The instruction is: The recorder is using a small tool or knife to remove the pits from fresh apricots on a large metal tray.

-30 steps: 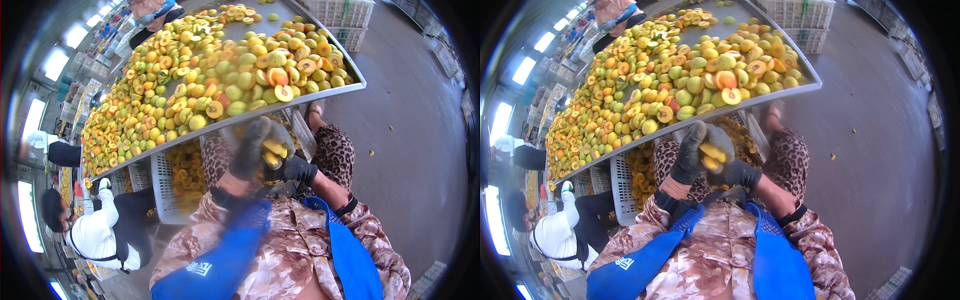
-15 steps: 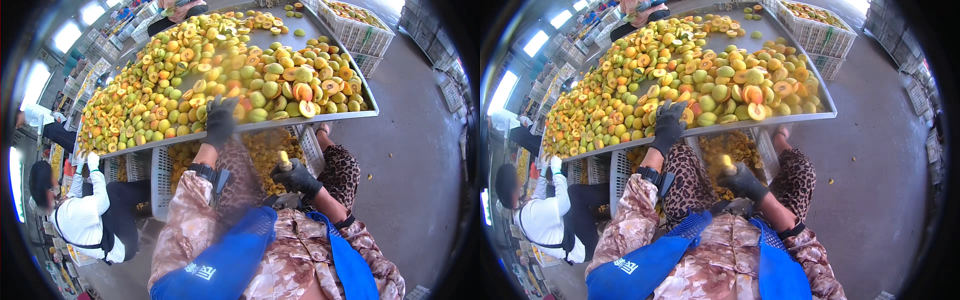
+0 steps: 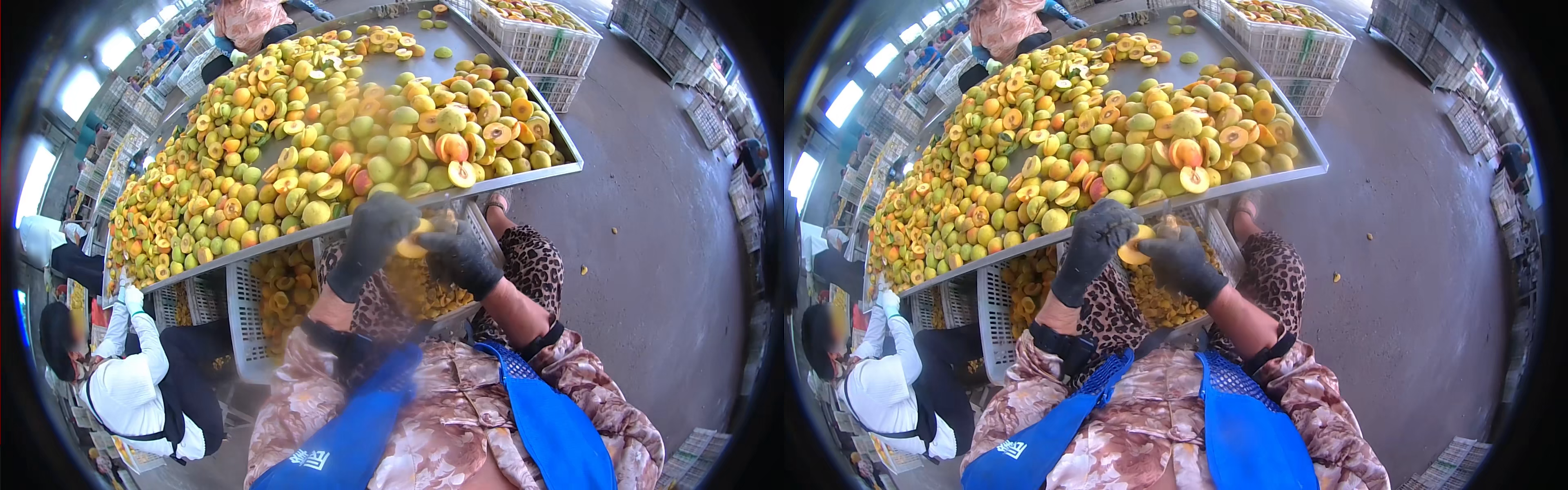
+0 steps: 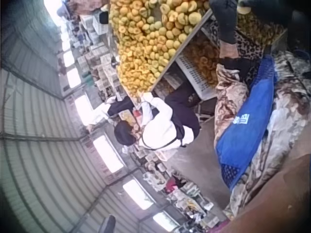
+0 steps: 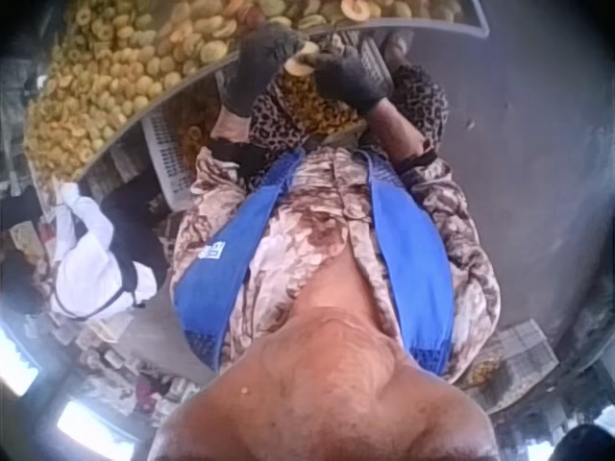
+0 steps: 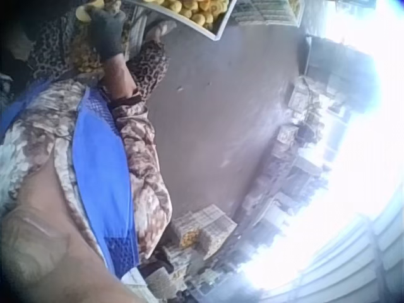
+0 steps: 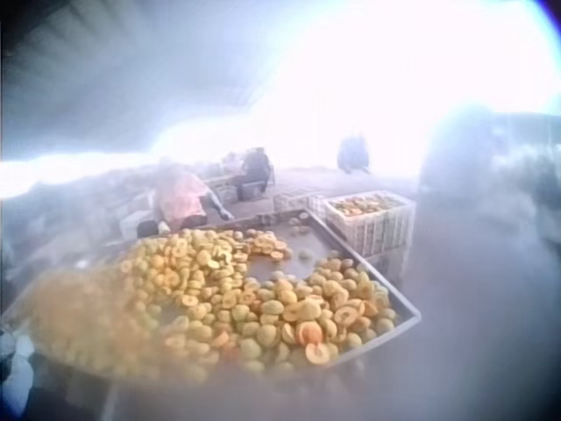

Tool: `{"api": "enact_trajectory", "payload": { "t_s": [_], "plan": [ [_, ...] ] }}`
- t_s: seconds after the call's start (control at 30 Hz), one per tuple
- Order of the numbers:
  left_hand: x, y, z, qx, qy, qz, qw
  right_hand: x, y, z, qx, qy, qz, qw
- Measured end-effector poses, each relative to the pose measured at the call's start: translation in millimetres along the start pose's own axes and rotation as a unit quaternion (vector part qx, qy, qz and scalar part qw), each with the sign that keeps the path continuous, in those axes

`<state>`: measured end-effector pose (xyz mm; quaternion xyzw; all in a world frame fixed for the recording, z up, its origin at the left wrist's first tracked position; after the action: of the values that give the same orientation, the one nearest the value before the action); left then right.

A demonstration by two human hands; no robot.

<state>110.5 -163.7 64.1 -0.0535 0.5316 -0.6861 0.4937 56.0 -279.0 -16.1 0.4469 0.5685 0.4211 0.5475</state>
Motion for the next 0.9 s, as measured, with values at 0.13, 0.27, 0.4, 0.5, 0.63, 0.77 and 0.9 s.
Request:
{"api": "enact_trajectory", "payload": {
  "t_s": [0.13, 0.27, 0.4, 0.5, 0.63, 0.77, 0.9],
  "plan": [
    [20.0, 1.1, -19.6, -0.116, -0.156, -0.437, 0.878, 19.1, -5.6, -14.2, 0.17, 0.049, 0.537, 0.825],
    [62.0, 14.2, -33.5, -0.184, -0.15, -0.548, 0.802, 17.4, -21.0, -26.8, 0.196, 0.071, 0.304, 0.929],
    [55.2, 23.5, -35.9, -0.165, -0.182, -0.47, 0.848, -19.4, 5.7, -29.4, -0.058, -0.101, -0.02, 0.993],
    [62.8, 18.5, -31.1, -0.154, -0.146, -0.531, 0.821, -18.6, 0.7, -31.7, -0.07, -0.07, -0.149, 0.984],
    [66.0, 13.8, -31.3, -0.162, -0.169, -0.564, 0.792, -23.6, 2.9, -32.3, -0.087, -0.088, -0.144, 0.982],
    [61.8, 11.4, -27.2, -0.167, -0.192, -0.543, 0.8, -19.3, 22.9, -34.1, -0.154, -0.118, -0.229, 0.954],
    [54.9, 11.2, -26.6, -0.18, -0.235, -0.529, 0.795, -14.9, 24.4, -35.7, -0.136, -0.115, -0.224, 0.958]
  ]
}}
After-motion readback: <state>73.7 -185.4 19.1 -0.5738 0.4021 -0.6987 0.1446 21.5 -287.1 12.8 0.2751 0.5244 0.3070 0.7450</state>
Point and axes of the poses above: each hand's wrist, its own z-axis towards the middle knuckle, its own x-axis out of the palm, y = z × x, the point moved 9 cm from there along z, towards the middle knuckle, and after that the axes turned 12 degrees about -z, right-handed, at the moved point
